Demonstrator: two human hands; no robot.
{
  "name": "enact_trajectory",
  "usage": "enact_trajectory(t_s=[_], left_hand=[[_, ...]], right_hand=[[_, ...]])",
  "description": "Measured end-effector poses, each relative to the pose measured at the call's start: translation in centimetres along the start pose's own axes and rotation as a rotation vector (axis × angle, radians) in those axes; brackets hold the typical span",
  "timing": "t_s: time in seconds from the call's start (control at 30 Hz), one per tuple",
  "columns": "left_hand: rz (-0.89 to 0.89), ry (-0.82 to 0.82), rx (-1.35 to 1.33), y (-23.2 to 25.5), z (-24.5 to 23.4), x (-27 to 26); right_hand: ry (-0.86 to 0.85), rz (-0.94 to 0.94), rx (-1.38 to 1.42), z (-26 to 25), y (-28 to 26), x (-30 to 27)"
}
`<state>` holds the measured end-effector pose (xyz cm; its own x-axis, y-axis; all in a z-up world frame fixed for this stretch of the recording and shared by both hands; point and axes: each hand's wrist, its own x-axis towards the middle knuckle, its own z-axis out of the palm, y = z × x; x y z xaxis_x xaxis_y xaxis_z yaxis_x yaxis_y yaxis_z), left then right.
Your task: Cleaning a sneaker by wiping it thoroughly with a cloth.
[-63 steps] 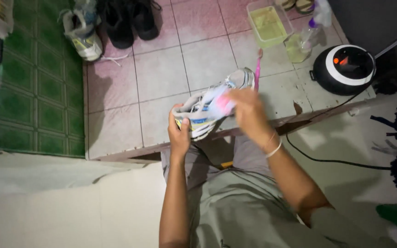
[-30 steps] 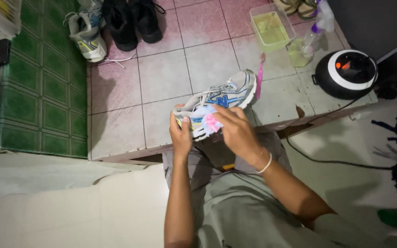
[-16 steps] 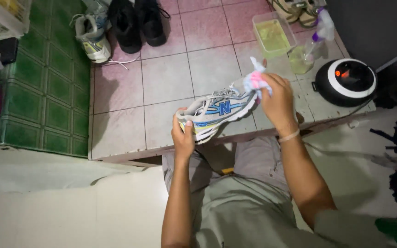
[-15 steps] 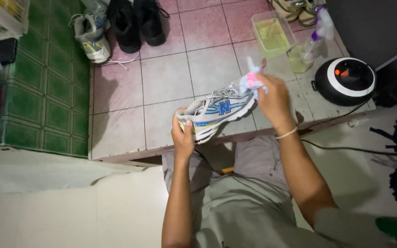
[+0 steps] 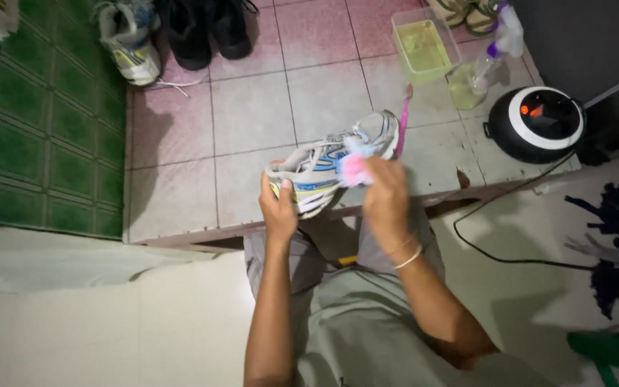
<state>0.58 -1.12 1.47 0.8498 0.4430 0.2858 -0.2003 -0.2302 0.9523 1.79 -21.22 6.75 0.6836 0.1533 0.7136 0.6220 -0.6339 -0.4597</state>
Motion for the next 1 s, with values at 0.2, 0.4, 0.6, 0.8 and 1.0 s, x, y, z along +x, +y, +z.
enact_trajectory(t_s=[0.2,0.4,0.6,0.8,1.0], left_hand=[[0.007,-0.015,-0.029,0.1,-0.1,0.1],[0.008,-0.048,-0.032,0.4,-0.4,-0.1],[0.016,-0.048,0.009,-0.3,-0.2,-0.4],[0.04,-0.032,0.014,-0.5,0.0,-0.6],[0.063,-0.057,0.002,0.0,-0.1,-0.6]], right_hand=[[-0.075,-0.058,0.195,2.8,-3.8,-1.2],[-0.071,0.062,0.174,-2.1,-1.5,2.1],[0.072,-0.017,-0.04,0.8,3.9,1.2],[-0.067,-0.023,0.197,2.1,-3.9,-1.5],[0.033,-0.071,0.148,1.9,-1.6,0.2]])
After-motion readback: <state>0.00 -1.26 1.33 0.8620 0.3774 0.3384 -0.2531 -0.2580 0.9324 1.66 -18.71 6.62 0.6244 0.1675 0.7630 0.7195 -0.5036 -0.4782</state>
